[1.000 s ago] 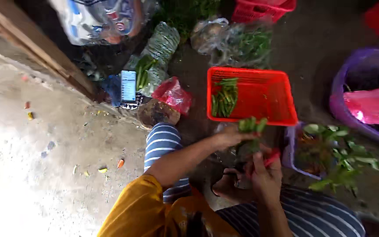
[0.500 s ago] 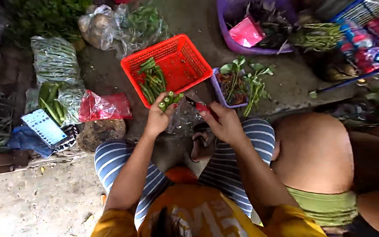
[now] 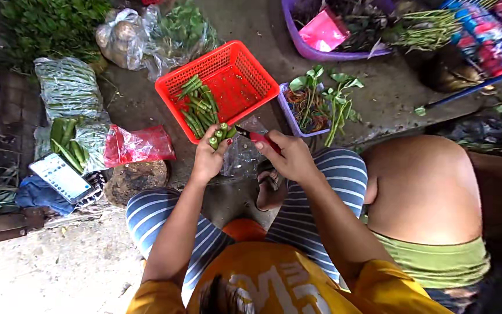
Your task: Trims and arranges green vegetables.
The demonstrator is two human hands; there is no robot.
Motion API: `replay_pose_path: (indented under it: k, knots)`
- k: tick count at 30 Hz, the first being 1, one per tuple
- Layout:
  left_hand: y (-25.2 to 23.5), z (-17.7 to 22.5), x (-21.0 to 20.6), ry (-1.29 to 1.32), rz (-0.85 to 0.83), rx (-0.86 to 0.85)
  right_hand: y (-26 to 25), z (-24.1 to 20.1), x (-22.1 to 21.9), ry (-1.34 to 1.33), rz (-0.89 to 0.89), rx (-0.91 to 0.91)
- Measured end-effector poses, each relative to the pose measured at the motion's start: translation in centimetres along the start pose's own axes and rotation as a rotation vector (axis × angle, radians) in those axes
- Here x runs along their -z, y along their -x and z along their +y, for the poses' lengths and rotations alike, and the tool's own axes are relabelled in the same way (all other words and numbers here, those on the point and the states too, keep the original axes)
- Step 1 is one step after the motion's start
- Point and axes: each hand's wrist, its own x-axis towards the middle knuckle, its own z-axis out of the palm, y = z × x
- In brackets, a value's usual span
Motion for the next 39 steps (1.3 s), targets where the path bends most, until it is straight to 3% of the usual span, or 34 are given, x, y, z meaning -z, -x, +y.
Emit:
replay_pose_path:
  k: [7, 11, 14, 17, 23, 26, 30, 36, 39]
  knots:
    - [-0.2, 0.3, -0.2, -0.025, -0.016, 0.028, -0.2, 0.2, -0.6, -0.046, 0.009, -0.02]
    - [-0.4, -0.5, -0.5, 0.108, -0.035, 0.073, -0.2, 2.3, -2.0, -0.097, 0.035, -0.025]
    - [-0.4, -0.5, -0.4, 0.236, -0.057, 0.105, 0.2, 5.6, -2.9, -0.197, -0.091, -0.373]
    - [-0.6, -0.4, -0.4, 0.293, -0.052, 0.153, -0.6, 5.5, -3.6, -0.19, -0.203, -0.659]
    - [-1.2, -0.6, -0.8, 0.672, -0.047, 0.316, -2.2, 6.2, -7.5, -0.39, -0.097, -0.937]
    - [-1.3, -0.9, -0.6, 0.872, -0.086, 0.287, -3.0, 7.8, -10.0, -0.462, -0.027, -0.915]
    - [-1.3, -1.1, -0.5, 0.966, -0.072, 0.29, -2.7, 7.6, -10.0, -0.611, 0.015, -0.811]
    - [-1.3, -0.8, -0.8, 1.024, -0.172, 0.294, -2.5, 9.3, -11.7, -0.389, 0.025, -0.918]
    - [-1.7, -0.7, -1.2, 1.012, -0.16, 0.321, -3.0, 7.2, -9.7, -0.306, -0.022, -0.821]
